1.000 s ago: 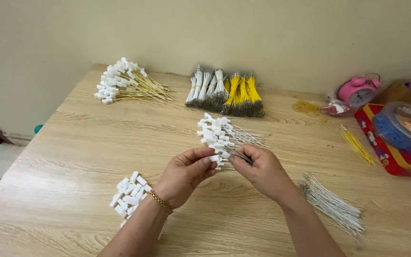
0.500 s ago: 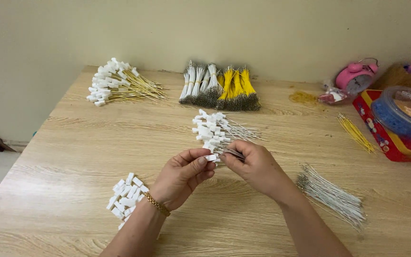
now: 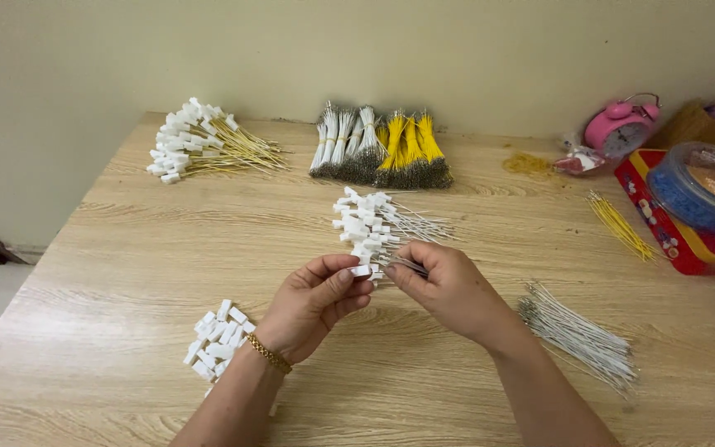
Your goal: Assembling small white plastic connectors onto thin metal wires at a workspace.
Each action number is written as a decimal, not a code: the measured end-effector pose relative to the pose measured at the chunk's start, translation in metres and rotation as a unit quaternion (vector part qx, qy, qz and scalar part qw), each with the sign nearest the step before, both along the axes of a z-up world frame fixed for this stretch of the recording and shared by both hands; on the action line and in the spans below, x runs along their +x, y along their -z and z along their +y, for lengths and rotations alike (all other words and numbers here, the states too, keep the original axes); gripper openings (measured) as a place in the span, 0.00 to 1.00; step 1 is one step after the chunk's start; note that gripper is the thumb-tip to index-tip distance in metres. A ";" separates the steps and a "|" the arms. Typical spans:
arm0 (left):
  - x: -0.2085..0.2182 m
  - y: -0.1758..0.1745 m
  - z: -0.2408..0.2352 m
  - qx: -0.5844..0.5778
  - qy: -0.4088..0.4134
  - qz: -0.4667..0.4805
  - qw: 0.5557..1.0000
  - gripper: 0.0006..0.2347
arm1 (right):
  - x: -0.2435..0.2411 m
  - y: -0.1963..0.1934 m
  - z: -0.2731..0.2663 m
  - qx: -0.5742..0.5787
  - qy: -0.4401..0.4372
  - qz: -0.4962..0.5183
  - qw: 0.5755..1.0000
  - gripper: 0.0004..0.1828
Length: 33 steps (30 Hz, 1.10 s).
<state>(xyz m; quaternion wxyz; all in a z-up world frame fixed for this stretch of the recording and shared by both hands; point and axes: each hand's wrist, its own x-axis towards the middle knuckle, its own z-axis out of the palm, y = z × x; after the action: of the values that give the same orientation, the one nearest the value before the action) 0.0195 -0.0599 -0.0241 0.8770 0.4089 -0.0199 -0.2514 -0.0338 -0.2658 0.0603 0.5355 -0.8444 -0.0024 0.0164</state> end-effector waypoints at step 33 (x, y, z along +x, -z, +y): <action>0.001 -0.005 0.005 0.122 0.007 -0.063 0.991 0.13 | 0.007 0.032 0.009 -0.076 -0.027 -0.042 0.996 0.08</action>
<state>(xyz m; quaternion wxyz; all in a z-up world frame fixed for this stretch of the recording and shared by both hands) 0.0205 -0.0548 -0.0190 0.8161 0.5273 -0.0467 -0.2318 -0.0264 -0.2572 0.0287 0.4683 -0.8823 -0.0465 -0.0045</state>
